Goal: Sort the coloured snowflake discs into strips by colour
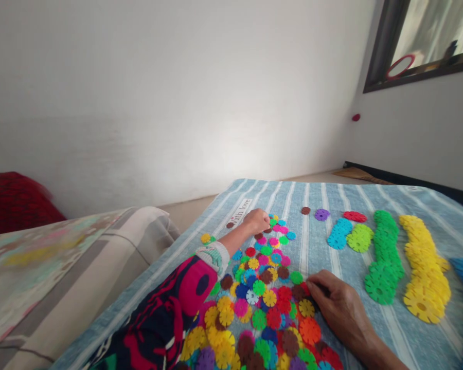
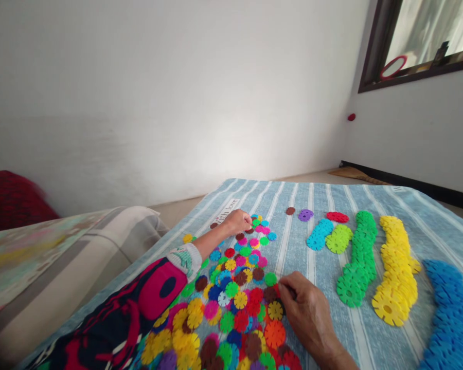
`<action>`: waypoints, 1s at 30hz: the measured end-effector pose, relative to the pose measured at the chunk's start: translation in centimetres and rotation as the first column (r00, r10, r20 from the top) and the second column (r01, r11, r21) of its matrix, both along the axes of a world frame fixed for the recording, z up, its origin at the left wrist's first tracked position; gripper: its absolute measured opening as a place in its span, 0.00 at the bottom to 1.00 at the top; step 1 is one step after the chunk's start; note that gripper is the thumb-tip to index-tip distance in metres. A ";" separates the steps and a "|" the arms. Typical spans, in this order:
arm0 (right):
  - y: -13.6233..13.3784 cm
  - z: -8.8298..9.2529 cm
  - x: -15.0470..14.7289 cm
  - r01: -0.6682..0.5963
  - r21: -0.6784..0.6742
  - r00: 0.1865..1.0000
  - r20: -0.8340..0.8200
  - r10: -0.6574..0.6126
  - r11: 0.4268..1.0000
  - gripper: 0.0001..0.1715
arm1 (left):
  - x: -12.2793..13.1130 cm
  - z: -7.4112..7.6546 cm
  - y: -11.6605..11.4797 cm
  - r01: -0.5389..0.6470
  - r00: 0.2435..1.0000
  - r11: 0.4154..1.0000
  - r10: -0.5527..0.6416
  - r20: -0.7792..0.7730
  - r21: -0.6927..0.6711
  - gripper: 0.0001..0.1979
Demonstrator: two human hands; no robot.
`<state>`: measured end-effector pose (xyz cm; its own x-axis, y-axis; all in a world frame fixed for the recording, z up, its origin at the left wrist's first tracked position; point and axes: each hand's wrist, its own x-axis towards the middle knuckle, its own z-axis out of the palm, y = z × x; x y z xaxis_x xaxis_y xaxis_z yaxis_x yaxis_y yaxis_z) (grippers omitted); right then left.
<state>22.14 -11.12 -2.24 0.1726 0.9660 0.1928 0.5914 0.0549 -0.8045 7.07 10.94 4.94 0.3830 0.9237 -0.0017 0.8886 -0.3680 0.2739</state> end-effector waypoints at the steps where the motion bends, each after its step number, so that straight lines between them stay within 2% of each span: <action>1: 0.0 0.0 0.0 0.002 0.000 1.000 0.004 -0.002 1.000 0.18 | -0.6 -0.1 -0.3 -0.005 1.000 1.000 0.005 -0.010 0.004 0.07; 6: -0.1 0.2 0.0 -0.005 -0.018 1.000 -0.001 0.005 1.000 0.18 | -2.2 -0.5 -1.5 -0.011 0.999 1.000 0.012 -0.053 0.024 0.09; 12: -0.1 0.0 0.0 -0.011 -0.008 1.000 -0.002 0.011 1.000 0.17 | -2.0 -0.7 -2.5 0.038 0.997 0.996 -0.033 -0.074 0.074 0.16; 17: -0.1 0.1 0.0 -0.016 0.004 1.000 0.004 0.016 1.000 0.18 | -1.7 -0.9 -2.5 0.072 0.992 0.993 -0.062 -0.107 0.094 0.14; 30: -0.1 0.1 0.0 -0.003 0.009 1.000 0.008 0.003 1.000 0.17 | -2.2 -1.7 -1.9 0.055 0.988 0.988 -0.032 -0.154 0.148 0.14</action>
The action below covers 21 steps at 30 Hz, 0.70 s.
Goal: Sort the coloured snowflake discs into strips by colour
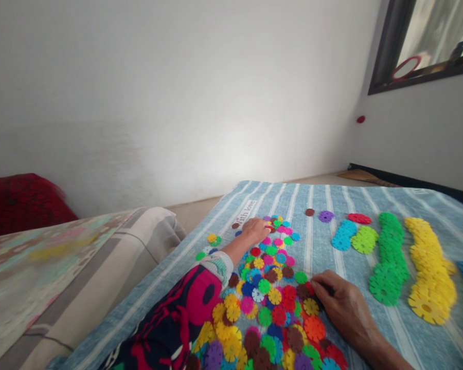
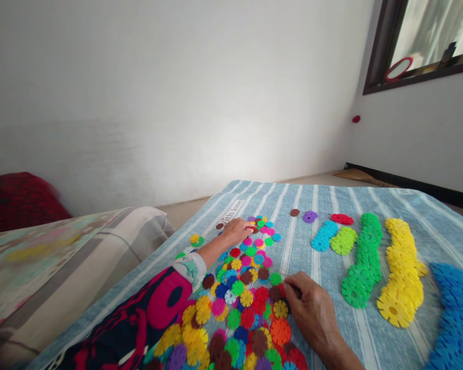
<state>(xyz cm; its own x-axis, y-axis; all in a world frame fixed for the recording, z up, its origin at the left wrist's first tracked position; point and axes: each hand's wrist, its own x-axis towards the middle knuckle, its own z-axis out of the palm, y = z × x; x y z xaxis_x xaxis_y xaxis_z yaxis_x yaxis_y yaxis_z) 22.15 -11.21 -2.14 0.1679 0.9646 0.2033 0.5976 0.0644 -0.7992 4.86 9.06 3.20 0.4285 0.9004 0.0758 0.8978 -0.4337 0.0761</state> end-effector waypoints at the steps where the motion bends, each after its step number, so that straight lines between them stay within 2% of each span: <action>1: 0.0 0.0 0.0 0.004 -0.002 1.000 0.003 -0.004 1.000 0.17 | 0.0 -0.1 0.0 -0.001 1.000 1.000 0.001 -0.001 0.004 0.14; 13: 0.0 0.1 0.0 0.001 0.008 1.000 -0.005 -0.001 1.000 0.18 | -0.2 0.0 0.5 -0.063 0.998 0.998 0.063 -0.015 0.026 0.13; 17: -0.1 0.1 -0.1 -0.006 -0.006 1.000 -0.009 0.006 1.000 0.18 | -0.2 0.3 0.0 -0.009 1.000 1.000 0.009 0.004 0.026 0.15; 21: -0.1 0.0 -0.1 0.003 0.001 1.000 -0.011 -0.003 1.000 0.18 | 0.5 0.8 -0.3 0.044 0.999 0.999 -0.043 0.015 -0.016 0.11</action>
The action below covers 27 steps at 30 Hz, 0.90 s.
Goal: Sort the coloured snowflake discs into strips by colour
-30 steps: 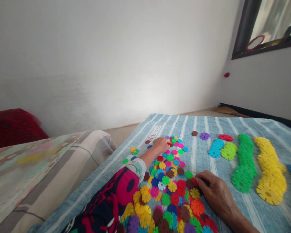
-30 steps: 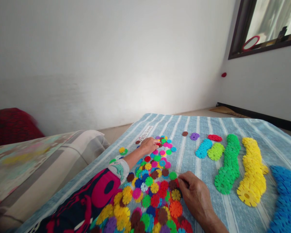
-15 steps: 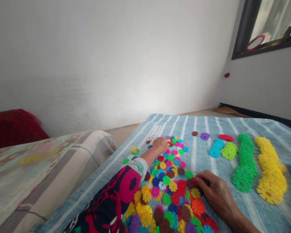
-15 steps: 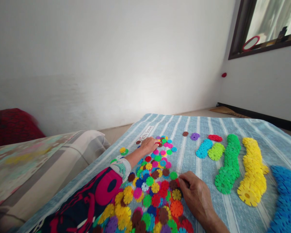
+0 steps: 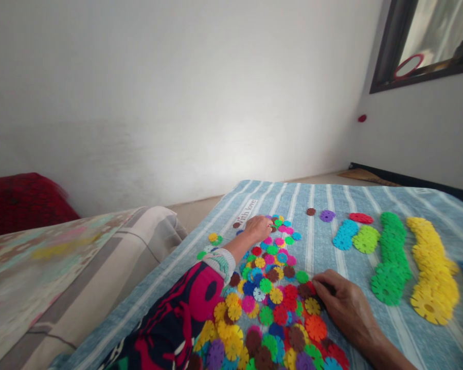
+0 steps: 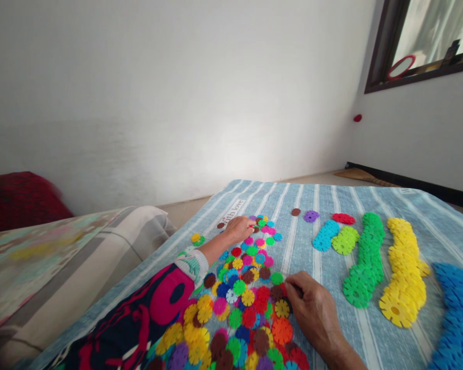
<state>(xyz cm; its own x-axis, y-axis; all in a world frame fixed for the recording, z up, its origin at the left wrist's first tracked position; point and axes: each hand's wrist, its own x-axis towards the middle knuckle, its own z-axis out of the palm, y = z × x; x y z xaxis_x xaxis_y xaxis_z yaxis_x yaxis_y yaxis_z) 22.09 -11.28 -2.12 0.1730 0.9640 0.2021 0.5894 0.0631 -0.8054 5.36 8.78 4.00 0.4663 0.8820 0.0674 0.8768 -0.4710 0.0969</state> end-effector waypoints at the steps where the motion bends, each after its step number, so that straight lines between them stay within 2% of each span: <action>1: 0.0 0.0 0.0 -0.004 0.000 1.000 0.001 0.004 1.000 0.18 | 0.2 0.1 0.0 0.002 1.000 1.000 -0.002 0.001 -0.012 0.10; 7: 0.0 -0.1 0.1 -0.016 -0.003 1.000 -0.003 0.016 1.000 0.19 | 0.5 -0.4 0.7 -0.008 0.999 0.999 0.010 0.048 -0.054 0.07; 14: 0.1 0.0 0.2 -0.021 -0.033 1.000 0.007 0.021 0.999 0.18 | 0.5 -1.7 1.0 -0.059 0.973 0.997 0.069 0.219 -0.054 0.09; 21: 0.0 0.1 0.2 -0.015 -0.047 1.000 0.014 0.015 0.999 0.18 | -1.5 -0.7 2.4 -0.089 0.893 0.981 0.155 0.423 -0.172 0.09; 27: 0.0 0.1 0.1 -0.021 -0.039 1.000 -0.006 0.021 0.999 0.18 | -3.5 -0.5 1.3 -0.051 0.885 0.953 0.182 0.428 -0.299 0.07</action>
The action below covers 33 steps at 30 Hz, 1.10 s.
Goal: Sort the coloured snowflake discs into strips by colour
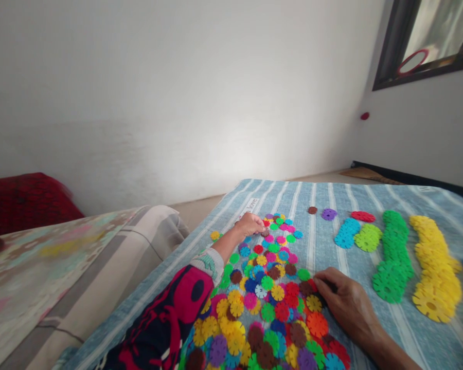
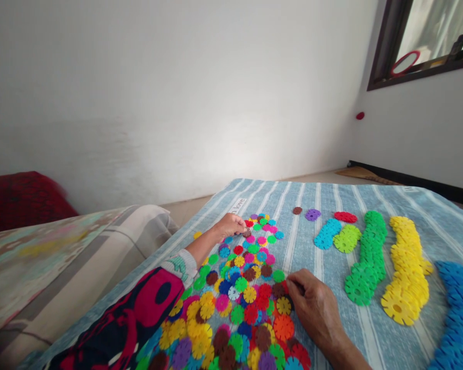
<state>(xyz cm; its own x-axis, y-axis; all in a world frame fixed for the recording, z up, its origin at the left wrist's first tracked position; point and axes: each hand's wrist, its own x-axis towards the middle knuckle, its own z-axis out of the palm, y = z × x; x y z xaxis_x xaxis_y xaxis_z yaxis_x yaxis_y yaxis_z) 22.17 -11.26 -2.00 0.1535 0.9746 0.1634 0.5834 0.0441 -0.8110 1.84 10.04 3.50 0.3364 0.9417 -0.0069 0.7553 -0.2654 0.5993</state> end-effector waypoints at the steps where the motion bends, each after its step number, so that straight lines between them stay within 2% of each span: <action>1: 0.0 0.0 0.0 0.005 0.000 1.000 -0.001 -0.005 1.000 0.19 | 0.0 -0.1 -0.2 -0.001 1.000 1.000 0.001 -0.007 -0.005 0.07; 7: 0.0 -0.1 0.1 0.009 -0.014 1.000 -0.004 -0.009 1.000 0.19 | 0.8 -0.5 -0.6 -0.031 0.995 0.999 0.035 -0.091 0.040 0.06; 13: 0.1 -0.2 0.1 0.009 -0.003 1.000 0.007 -0.009 1.000 0.19 | 0.6 0.0 -0.7 0.008 0.985 1.000 -0.003 -0.170 0.026 0.06; 17: 0.1 -0.2 0.1 0.017 -0.012 1.000 0.007 -0.017 1.000 0.20 | 0.8 -0.2 -0.4 0.021 0.985 1.000 -0.019 -0.171 0.010 0.04; 24: 0.1 -0.3 0.1 0.018 -0.013 1.000 0.001 -0.018 1.000 0.19 | 0.8 -0.9 -0.1 0.025 0.999 1.000 -0.025 -0.043 -0.003 0.04; 29: 0.2 -0.3 0.1 0.015 0.000 1.000 0.005 -0.015 1.000 0.19 | 0.4 -0.8 0.6 0.017 0.997 1.000 -0.017 0.077 -0.002 0.04; 33: 0.3 -0.3 0.0 0.023 0.020 1.000 0.008 -0.024 1.000 0.18 | 2.0 -0.3 1.6 0.019 0.986 1.000 -0.023 0.167 0.024 0.04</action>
